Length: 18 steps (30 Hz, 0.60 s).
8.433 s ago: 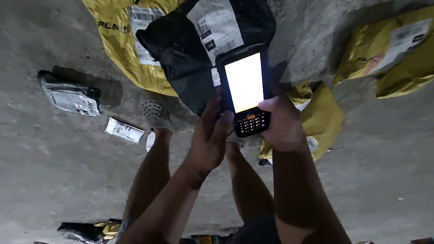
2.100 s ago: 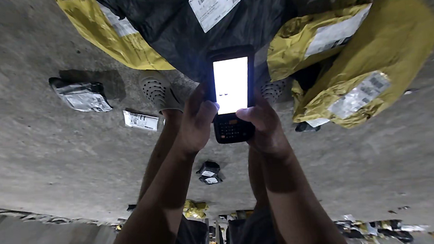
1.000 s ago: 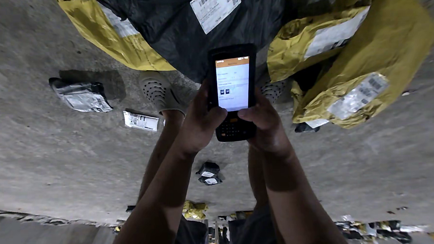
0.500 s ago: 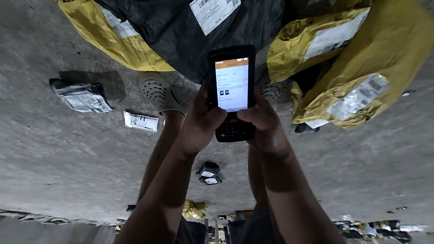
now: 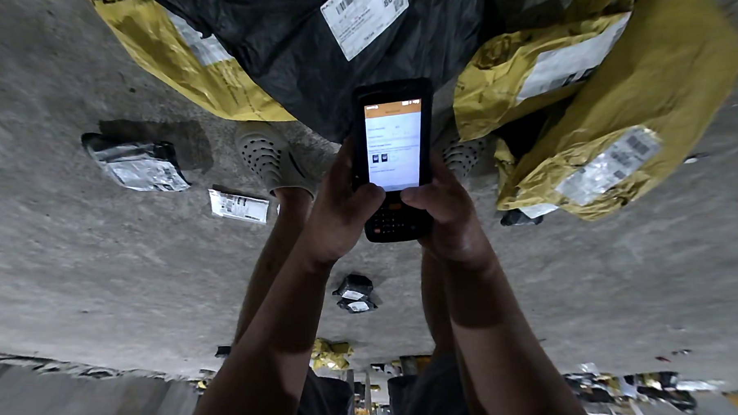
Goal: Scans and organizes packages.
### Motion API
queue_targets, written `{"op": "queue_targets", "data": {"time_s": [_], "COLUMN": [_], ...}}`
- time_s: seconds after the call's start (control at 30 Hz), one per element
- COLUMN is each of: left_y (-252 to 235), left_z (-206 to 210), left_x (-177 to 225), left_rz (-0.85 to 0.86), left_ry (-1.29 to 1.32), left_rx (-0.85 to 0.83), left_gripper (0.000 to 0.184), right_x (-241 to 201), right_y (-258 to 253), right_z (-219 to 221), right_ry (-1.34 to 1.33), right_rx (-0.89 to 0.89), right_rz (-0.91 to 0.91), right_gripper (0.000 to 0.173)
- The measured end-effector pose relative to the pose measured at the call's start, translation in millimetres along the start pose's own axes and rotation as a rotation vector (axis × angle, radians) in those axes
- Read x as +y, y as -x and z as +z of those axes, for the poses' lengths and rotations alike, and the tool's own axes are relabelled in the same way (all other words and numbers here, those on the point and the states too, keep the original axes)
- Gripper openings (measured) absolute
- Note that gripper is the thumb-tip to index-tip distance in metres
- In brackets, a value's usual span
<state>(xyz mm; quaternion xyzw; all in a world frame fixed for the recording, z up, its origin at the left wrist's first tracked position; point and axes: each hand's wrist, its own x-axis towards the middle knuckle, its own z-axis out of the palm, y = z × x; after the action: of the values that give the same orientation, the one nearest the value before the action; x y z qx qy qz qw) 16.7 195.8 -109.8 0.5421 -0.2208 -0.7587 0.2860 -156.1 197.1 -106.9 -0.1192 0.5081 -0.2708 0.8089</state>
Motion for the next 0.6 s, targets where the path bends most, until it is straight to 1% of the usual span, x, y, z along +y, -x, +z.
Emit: {"op": "queue_targets", "data": {"time_s": [0.23,0.43,0.53,0.6], "left_y": [-1.1,-0.5,0.7,0.6], "left_z": [0.7,1.9,1.3,1.7], "left_x": [-0.9,-0.7,-4.1,-3.9], "left_rz": [0.009,-0.007,-0.015,-0.010], "left_ry": [0.005,0.001,-0.017,-0.013], "left_rx": [0.001,0.020,0.044,0.046], "left_gripper": [0.062,0.061,0.066,0.067], "right_x": [0.0,-0.6,-1.4,-1.5], "right_y": [-1.2,-0.3,0.1,0.3], "right_z": [-0.4,-1.0,-0.4,-0.8], "right_ry": [-0.003,-0.001,0.010,0.015], "right_rx": [0.001,0.006,0.029,0.023], "right_rz": [-0.005,0.018,0.036,0.033], "right_gripper": [0.053,0.055,0.060,0.058]}}
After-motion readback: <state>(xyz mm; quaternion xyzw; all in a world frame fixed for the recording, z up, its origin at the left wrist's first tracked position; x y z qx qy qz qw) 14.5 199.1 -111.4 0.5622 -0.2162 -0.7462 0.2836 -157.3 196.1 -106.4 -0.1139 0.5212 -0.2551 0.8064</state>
